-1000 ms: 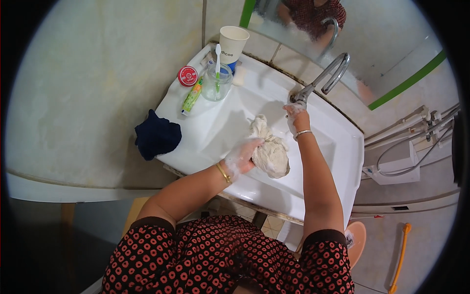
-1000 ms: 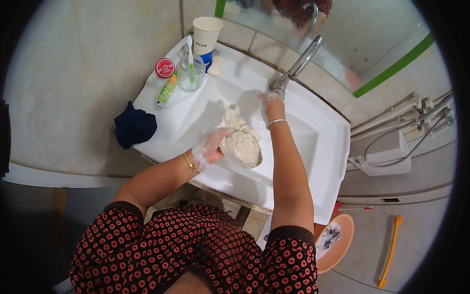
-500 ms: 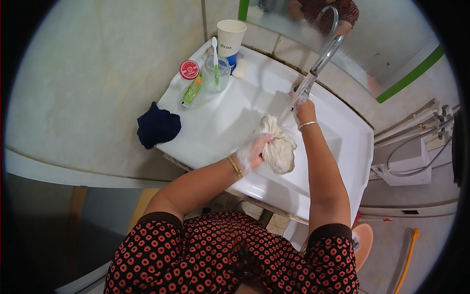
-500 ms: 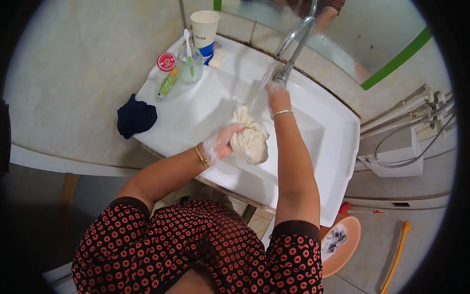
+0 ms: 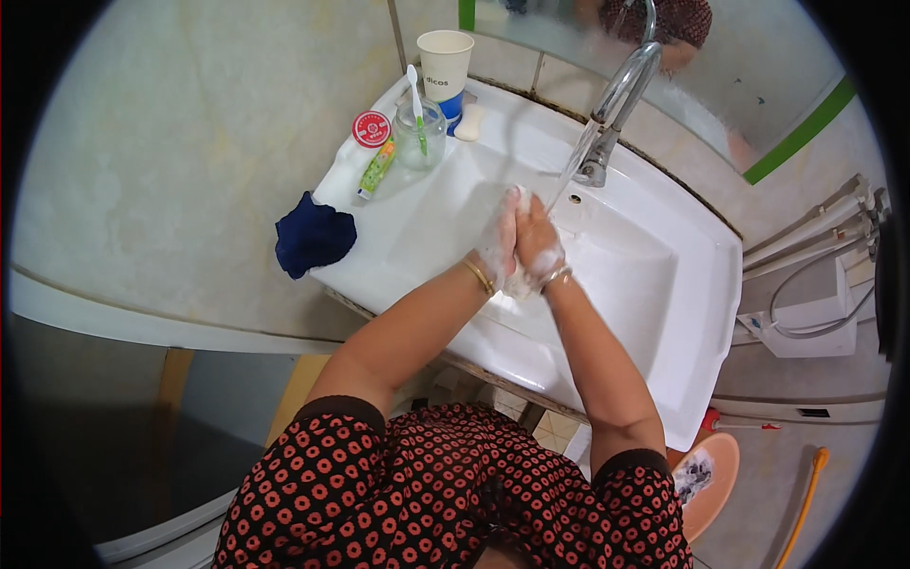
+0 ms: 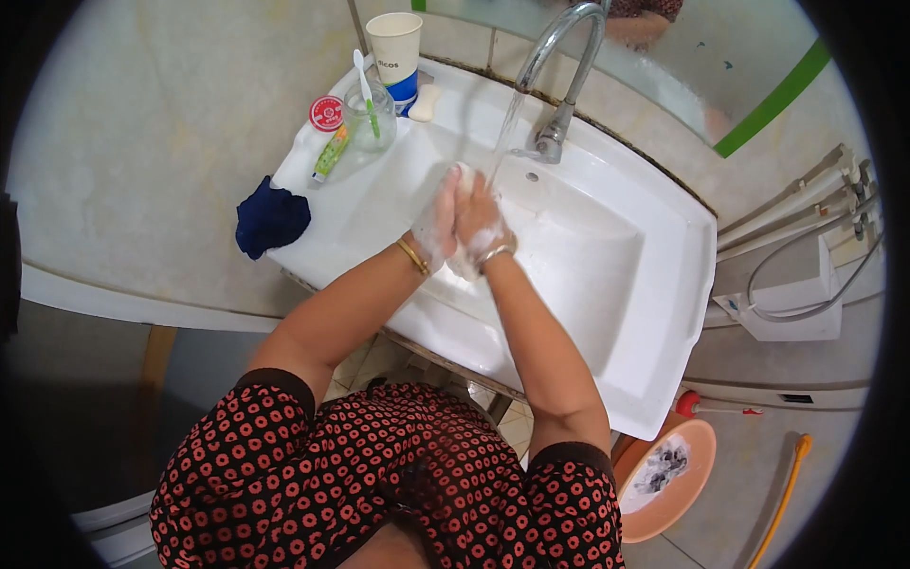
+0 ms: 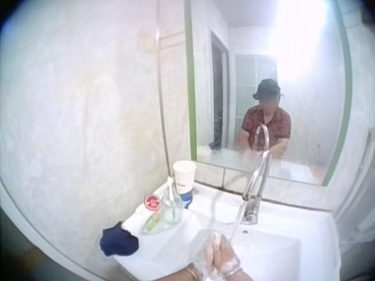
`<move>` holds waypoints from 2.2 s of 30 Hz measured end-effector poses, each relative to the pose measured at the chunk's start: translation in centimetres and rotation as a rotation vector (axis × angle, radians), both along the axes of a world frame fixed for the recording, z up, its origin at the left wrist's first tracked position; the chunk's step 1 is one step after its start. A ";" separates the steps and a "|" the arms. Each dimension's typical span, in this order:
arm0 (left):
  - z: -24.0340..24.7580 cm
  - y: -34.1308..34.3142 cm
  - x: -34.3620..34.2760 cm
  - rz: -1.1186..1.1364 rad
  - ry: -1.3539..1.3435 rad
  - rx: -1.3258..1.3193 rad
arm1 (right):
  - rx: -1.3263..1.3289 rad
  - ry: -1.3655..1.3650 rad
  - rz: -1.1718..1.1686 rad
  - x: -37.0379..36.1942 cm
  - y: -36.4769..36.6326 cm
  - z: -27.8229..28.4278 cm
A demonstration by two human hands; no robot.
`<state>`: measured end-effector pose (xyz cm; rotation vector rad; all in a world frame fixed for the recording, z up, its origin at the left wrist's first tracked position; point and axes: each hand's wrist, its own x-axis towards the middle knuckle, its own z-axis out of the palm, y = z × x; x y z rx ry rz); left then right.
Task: The person rubs soap onto clothes by hand, scrubs them in a washbasin, and rinses them under running water from a sink faucet.
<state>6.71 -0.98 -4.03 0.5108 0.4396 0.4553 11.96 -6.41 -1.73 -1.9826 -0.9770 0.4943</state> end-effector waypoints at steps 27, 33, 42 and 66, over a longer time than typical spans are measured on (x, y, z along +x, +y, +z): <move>-2.1 -2.2 3.5 -0.507 0.522 1.605 | 0.195 -0.090 -0.012 6.0 -3.9 -3.6; 0.3 -2.7 2.9 -0.044 0.031 0.085 | 0.572 1.539 -0.092 4.9 -4.3 -5.0; -2.2 2.0 1.1 0.222 0.459 0.654 | 0.367 0.846 -0.156 0.6 -0.1 0.9; -0.6 2.1 -0.3 -0.114 0.099 -0.202 | 0.233 0.469 -0.093 -1.8 -0.4 -2.5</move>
